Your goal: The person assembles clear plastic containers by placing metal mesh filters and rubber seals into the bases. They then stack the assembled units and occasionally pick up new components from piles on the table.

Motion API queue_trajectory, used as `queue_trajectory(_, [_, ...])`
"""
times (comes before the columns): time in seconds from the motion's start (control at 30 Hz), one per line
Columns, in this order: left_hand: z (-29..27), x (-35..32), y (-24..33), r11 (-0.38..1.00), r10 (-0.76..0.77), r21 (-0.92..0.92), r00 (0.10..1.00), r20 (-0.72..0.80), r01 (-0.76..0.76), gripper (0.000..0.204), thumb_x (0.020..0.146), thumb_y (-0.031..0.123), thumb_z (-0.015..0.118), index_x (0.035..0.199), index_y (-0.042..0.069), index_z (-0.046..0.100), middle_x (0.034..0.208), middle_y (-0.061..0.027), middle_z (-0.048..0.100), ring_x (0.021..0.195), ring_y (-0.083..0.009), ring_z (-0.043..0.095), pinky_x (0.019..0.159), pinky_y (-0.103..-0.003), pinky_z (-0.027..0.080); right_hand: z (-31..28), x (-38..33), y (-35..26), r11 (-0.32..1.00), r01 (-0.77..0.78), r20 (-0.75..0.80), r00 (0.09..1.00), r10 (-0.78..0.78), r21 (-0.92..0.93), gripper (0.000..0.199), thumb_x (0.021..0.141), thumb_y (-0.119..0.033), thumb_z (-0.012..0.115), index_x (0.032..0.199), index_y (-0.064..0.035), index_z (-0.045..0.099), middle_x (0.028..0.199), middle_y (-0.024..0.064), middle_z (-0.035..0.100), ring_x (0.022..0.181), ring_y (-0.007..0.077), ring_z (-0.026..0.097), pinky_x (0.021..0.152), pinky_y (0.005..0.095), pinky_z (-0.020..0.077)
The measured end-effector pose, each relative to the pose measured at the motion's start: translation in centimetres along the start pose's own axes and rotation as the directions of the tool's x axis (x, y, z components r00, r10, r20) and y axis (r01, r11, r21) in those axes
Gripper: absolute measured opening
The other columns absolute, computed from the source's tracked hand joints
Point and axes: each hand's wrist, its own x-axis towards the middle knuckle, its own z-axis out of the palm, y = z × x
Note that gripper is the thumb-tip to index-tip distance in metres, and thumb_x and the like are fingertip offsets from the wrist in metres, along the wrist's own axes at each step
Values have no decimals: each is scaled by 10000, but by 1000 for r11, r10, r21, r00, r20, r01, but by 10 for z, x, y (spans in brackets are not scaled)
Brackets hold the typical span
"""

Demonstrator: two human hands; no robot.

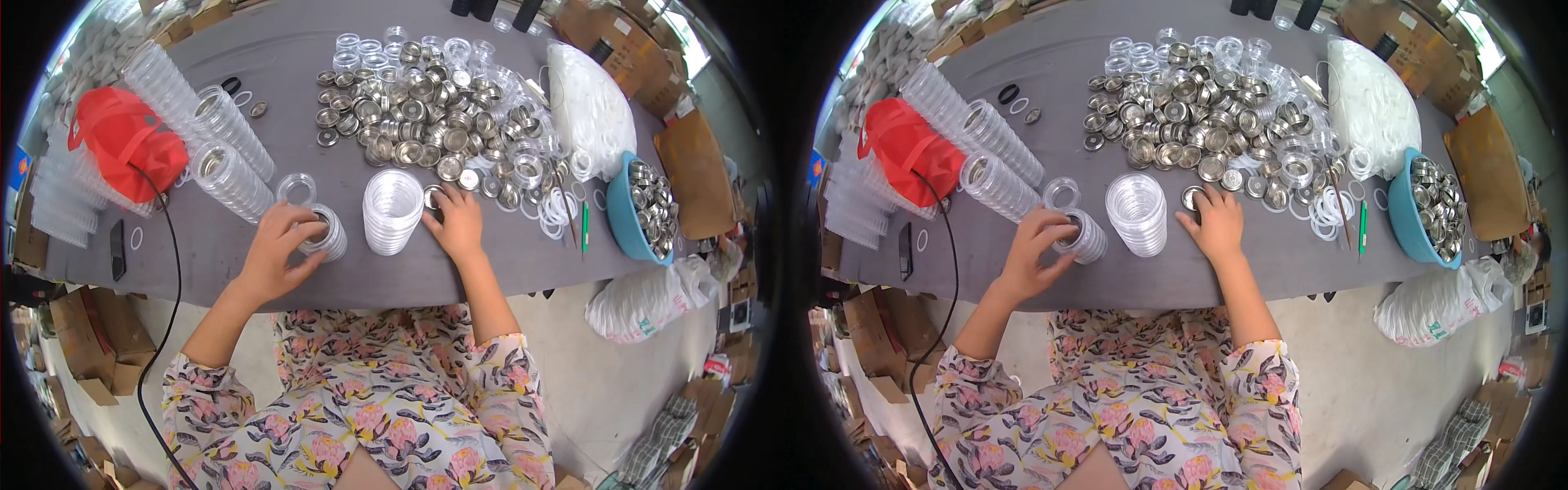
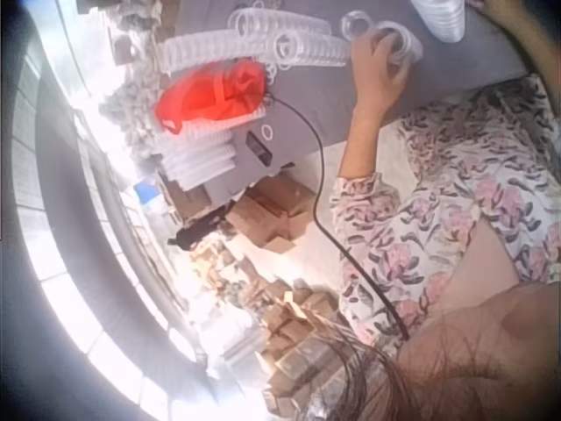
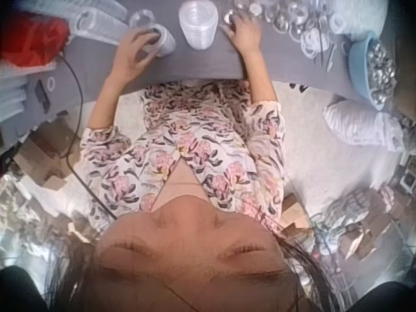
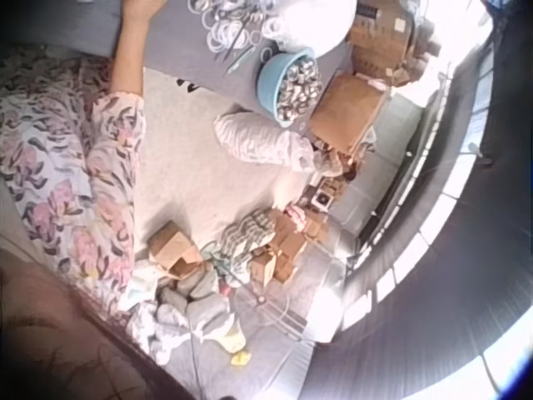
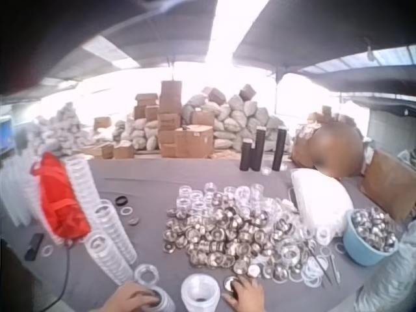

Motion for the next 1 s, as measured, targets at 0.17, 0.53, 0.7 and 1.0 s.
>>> queue_trajectory(0.17, [-5,9,9,995,99,26,992,-81,-97,388,692,74,695,1064,93,584,1092,-66,551,1076,-269,515,1001,-522,319,-3,-11,0,990,-67,-94,993,78,123,197,748,-190,695,917,-89,683,1114,119,590,979,297,538,825,385,432])
queue_trajectory(0.53, [10,66,47,984,168,-51,984,-52,-171,422,753,82,639,1167,103,559,1141,-95,554,1127,-281,499,1039,-517,282,-95,36,-80,782,147,-68,989,-133,606,278,727,-118,674,999,-87,628,1207,114,530,1126,285,486,949,374,369])
queue_trajectory(0.7, [12,75,42,971,209,92,969,134,-222,372,766,105,644,1131,99,571,1099,-67,582,1126,-251,505,1047,-527,275,-78,22,-64,510,-30,25,1000,18,860,554,707,-112,694,1214,-41,482,1279,150,481,1221,250,431,1012,376,325])
queue_trajectory(1.0, [-5,88,46,956,231,101,918,323,-276,353,734,126,669,1080,119,596,1072,-35,588,1103,-220,523,1060,-562,243,-51,15,-81,449,-132,162,986,-30,884,817,673,-131,762,1345,-36,308,1243,154,490,1160,258,488,966,366,398])
